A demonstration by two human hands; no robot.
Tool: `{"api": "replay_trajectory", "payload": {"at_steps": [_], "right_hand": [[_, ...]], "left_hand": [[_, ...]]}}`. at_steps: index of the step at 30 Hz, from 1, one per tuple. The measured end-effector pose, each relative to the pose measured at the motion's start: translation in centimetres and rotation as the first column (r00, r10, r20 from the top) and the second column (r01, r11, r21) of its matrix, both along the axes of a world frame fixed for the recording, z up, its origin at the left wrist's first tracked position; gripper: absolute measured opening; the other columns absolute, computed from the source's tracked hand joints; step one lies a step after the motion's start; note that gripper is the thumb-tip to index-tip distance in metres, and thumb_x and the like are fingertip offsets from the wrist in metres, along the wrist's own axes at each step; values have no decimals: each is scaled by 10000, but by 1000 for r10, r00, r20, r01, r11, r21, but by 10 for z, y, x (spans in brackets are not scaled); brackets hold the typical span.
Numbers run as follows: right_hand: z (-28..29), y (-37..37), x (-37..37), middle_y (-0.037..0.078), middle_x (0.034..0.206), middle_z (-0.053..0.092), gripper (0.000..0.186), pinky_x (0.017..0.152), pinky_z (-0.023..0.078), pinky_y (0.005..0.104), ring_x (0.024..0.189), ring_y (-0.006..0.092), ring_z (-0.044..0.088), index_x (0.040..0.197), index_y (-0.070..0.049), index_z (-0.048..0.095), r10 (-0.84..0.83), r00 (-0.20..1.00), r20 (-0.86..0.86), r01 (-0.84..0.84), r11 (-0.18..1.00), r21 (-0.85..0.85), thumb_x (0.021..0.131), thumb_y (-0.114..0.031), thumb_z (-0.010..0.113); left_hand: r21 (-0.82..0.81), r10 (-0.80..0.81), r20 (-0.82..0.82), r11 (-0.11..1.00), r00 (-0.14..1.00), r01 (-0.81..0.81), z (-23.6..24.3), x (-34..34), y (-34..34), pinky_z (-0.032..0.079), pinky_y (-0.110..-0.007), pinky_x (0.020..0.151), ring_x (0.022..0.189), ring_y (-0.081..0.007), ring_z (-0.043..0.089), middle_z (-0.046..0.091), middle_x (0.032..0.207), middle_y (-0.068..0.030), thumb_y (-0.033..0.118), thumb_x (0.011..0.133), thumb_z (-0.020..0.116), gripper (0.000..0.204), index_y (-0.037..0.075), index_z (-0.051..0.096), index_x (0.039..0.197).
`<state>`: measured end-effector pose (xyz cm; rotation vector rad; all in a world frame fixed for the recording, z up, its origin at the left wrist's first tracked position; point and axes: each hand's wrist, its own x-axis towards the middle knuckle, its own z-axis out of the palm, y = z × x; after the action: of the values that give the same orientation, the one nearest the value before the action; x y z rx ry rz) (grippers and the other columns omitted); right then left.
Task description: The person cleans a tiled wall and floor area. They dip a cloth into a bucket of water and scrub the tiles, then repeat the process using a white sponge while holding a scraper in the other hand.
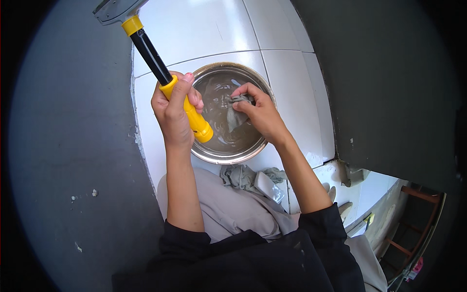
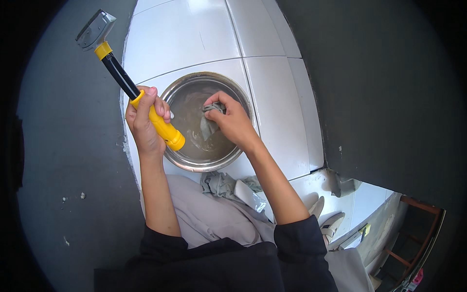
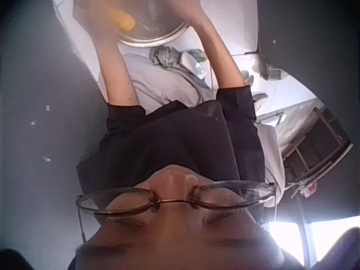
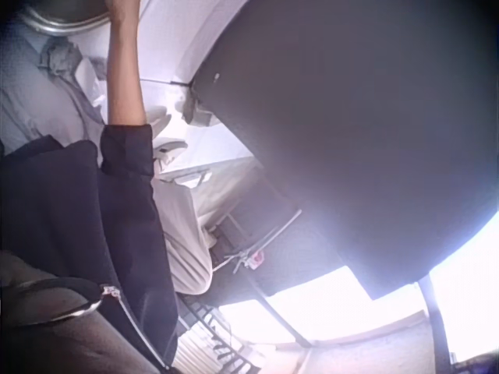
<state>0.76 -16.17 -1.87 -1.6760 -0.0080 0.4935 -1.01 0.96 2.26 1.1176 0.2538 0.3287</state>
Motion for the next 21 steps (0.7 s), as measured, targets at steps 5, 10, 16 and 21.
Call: {"api": "replay_trajectory", "payload": {"at_steps": [5, 10, 16, 21], "right_hand": [[2, 1, 2, 31, 1007, 571, 377, 823, 474, 330, 919, 163, 569, 1125, -106, 590, 40, 978, -206, 16, 964, 264, 766, -98, 702], [-10, 9, -8, 151, 1079, 545, 561, 867, 477, 400, 986, 305, 565, 1206, -73, 562, 239, 913, 331, -105, 921, -375, 670, 32, 691], [-25, 16, -18, 152, 1019, 542, 440, 791, 512, 410, 974, 301, 561, 1103, -86, 621, 520, 738, 429, 29, 612, -791, 684, 48, 613], [-14, 6, -7, 146, 979, 596, 351, 715, 532, 347, 918, 277, 609, 1069, -68, 629, 369, 871, 325, -122, 802, -584, 731, 20, 595]], "left_hand": [[28, -37, 4, 999, 999, 37, -4, -1, 3, 430, -206, 486, 480, -81, 487, 472, 554, 4, 209, 875, 642, 153, 127, 525, 822], [31, -34, 2, 999, 999, 34, -3, 0, 2, 433, -206, 480, 478, -83, 491, 473, 553, 4, 214, 875, 644, 159, 123, 526, 820], [33, -37, -3, 999, 999, 37, -4, -1, 1, 437, -208, 480, 480, -86, 499, 480, 552, 2, 216, 873, 646, 161, 121, 529, 815], [33, -37, -5, 999, 999, 37, -4, 0, 1, 438, -208, 484, 482, -85, 503, 482, 552, 3, 213, 871, 647, 158, 120, 530, 819]]}}
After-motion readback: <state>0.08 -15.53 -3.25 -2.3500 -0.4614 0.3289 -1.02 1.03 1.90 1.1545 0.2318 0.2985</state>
